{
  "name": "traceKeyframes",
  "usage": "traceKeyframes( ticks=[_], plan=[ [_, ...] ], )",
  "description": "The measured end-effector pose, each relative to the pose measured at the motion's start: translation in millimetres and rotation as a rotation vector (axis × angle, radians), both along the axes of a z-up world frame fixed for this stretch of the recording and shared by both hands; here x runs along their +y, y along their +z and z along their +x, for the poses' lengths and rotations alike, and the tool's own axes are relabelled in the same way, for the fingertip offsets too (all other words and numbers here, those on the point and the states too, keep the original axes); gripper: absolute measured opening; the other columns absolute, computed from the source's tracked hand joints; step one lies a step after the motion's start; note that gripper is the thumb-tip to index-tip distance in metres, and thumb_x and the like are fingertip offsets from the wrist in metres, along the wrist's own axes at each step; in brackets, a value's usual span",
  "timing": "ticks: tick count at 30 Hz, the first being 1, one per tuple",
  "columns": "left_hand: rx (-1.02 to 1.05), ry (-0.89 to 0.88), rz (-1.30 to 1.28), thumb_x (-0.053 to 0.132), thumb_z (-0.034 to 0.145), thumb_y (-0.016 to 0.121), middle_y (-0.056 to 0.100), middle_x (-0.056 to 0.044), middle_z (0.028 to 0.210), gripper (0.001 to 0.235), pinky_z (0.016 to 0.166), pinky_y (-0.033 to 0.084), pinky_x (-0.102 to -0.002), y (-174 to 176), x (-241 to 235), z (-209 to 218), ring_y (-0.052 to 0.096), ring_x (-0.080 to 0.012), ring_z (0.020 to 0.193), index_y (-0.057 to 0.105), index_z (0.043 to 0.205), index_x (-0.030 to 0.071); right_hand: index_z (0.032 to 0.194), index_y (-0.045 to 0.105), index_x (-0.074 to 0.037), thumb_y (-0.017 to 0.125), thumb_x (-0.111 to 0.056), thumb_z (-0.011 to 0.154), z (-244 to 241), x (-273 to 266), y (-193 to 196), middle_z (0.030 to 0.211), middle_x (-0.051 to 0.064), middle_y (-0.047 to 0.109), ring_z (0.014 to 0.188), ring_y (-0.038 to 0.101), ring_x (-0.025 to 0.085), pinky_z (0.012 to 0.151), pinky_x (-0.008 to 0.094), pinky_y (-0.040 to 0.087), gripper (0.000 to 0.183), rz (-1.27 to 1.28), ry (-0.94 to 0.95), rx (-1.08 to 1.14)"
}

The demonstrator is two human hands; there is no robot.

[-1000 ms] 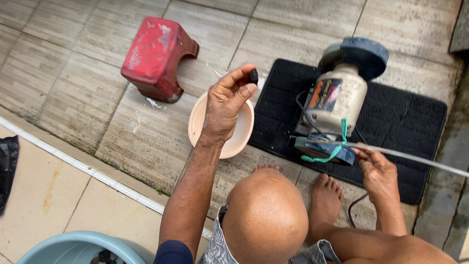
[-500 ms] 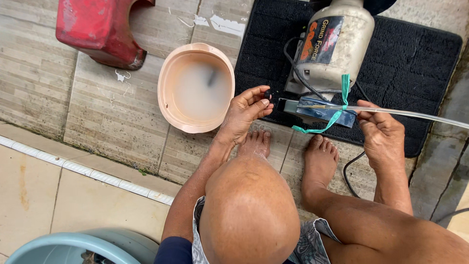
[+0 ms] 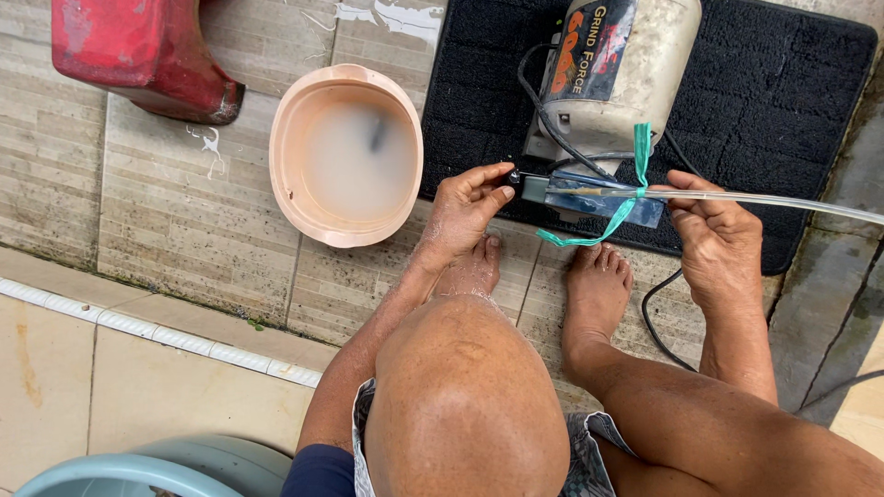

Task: The person sits on the floor and uses a bench grinder to polish a small dark stone. They repeatedly press the stone against the spinning wheel while water flows over it from a tube, then lift the stone to inspect it before continuing the process.

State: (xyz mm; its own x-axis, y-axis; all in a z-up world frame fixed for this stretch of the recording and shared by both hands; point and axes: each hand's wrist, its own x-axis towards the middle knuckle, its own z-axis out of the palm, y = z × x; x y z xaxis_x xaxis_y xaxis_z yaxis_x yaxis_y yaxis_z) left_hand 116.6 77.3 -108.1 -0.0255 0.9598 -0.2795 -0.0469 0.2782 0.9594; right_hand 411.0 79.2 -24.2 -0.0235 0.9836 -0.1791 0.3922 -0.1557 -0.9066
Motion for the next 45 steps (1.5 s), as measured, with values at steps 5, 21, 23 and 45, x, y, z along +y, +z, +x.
traceKeyframes(
  ticks=[5, 21, 23, 45],
  plan=[
    [0.057, -0.038, -0.015, 0.006, 0.088, 0.072, 0.074, -0.004, 0.117, 0.034, 0.089, 0.054, -0.019, 18, -1, 3, 0.066, -0.0039, 0.095, 0.07, 0.122, 0.01, 0.114, 0.069, -0.002, 0.047, 0.011, 0.09, -2, 1, 4, 0.133, 0.015, 0.064, 0.121, 0.059, 0.019, 0.105, 0.026, 0.043, 0.035, -0.025, -0.013, -0.016],
    [0.121, -0.075, 0.02, 0.009, 0.089, 0.071, 0.074, -0.003, 0.117, 0.032, 0.089, 0.053, -0.018, 16, -1, 4, 0.065, -0.0038, 0.096, 0.07, 0.121, 0.009, 0.12, 0.066, 0.0, 0.047, 0.01, 0.091, -2, 2, 1, 0.127, 0.011, 0.067, 0.114, 0.06, 0.013, 0.101, 0.022, 0.043, 0.036, -0.054, -0.034, 0.016],
    [0.116, -0.067, 0.021, 0.008, 0.089, 0.071, 0.074, -0.004, 0.117, 0.032, 0.09, 0.053, -0.019, 14, -1, 6, 0.066, -0.0046, 0.097, 0.07, 0.121, 0.008, 0.117, 0.068, -0.001, 0.047, 0.009, 0.09, -2, 2, 4, 0.131, 0.013, 0.065, 0.117, 0.059, 0.016, 0.102, 0.024, 0.042, 0.036, -0.041, -0.02, -0.009],
    [0.15, -0.053, 0.057, 0.011, 0.089, 0.07, 0.074, -0.005, 0.118, 0.031, 0.092, 0.052, -0.02, 5, 2, 7, 0.066, -0.0058, 0.102, 0.071, 0.12, 0.008, 0.113, 0.064, 0.001, 0.048, 0.01, 0.096, 1, -1, -2, 0.135, 0.013, 0.063, 0.112, 0.061, 0.015, 0.098, 0.023, 0.046, 0.025, -0.027, -0.025, 0.039]
  ],
)
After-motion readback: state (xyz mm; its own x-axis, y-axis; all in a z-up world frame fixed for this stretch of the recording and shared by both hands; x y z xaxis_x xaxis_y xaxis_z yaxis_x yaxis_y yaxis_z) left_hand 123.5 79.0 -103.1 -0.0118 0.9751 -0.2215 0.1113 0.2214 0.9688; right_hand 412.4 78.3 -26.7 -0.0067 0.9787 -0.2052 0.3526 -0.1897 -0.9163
